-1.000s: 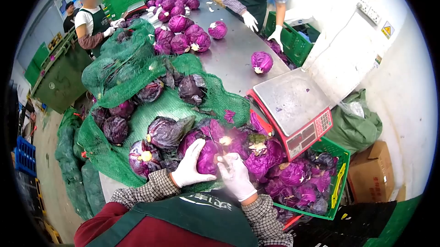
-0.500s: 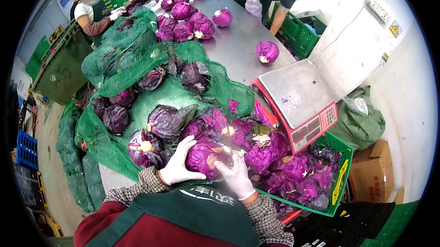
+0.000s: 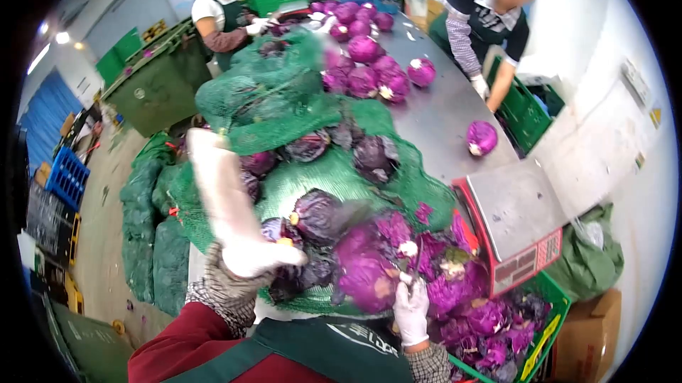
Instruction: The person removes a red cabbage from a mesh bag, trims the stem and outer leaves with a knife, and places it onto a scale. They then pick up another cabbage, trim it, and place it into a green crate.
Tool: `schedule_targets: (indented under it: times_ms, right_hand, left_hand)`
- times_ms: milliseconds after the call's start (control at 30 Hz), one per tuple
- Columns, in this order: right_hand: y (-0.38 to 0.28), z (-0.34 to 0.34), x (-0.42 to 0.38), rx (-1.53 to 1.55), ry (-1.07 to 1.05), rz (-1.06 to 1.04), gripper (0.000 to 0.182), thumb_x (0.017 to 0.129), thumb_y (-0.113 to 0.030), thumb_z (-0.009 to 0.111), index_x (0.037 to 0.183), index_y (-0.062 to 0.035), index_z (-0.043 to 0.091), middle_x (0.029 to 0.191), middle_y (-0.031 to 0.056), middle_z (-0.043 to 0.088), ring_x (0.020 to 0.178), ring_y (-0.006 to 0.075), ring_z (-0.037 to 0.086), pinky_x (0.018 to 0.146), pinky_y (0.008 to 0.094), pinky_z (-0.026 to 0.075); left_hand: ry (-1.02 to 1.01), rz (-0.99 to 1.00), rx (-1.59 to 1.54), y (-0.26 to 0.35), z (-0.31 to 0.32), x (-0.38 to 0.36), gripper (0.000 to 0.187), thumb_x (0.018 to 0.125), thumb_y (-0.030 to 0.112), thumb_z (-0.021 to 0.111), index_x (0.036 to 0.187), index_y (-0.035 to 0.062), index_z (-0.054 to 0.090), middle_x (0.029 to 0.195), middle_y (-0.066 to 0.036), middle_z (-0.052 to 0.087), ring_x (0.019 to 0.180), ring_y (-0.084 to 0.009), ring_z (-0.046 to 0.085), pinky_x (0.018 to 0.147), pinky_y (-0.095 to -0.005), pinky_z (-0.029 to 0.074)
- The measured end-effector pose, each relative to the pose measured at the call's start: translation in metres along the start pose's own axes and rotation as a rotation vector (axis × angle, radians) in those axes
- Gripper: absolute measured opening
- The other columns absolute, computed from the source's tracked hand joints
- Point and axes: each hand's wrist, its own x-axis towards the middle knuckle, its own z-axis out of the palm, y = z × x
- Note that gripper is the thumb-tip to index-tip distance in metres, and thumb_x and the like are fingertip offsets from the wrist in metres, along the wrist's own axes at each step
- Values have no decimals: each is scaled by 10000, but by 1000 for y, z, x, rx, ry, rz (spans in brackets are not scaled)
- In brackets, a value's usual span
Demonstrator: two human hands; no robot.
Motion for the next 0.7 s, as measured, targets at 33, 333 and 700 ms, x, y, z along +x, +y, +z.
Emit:
schedule_targets:
  times_ms: [33, 333, 700]
  right_hand:
    - [-1, -1, 2, 48, -85, 118, 188, 902, -31, 548, 1079, -15, 610, 1049, 158, 601, 891, 303, 610, 770, 389, 505]
    - [-58, -32, 29, 726, -121, 806, 323, 999, -300, 534, 1129, -12, 602, 708, 43, 559, 480, 93, 475, 427, 261, 358]
    - [-99, -74, 58, 742, -117, 583, 449, 933, -82, 600, 1360, 10, 496, 1235, 126, 613, 1030, 197, 605, 870, 294, 477]
  left_hand:
    - [-225, -72, -71, 2, 9, -15, 1268, 625, 616, 819, 1525, 0, 172, 1589, -266, 45, 1473, -435, 45, 1174, -553, 65]
    - [-1037, -231, -257, 14, 105, -156, 1071, 626, 496, 824, 1473, 65, 331, 1527, -212, 288, 1370, -438, 321, 1137, -492, 305]
    - [-510, -1738, -1391, 29, 104, -166, 856, 804, 586, 681, 1434, 77, 407, 1409, -184, 470, 1252, -307, 497, 1051, -457, 397]
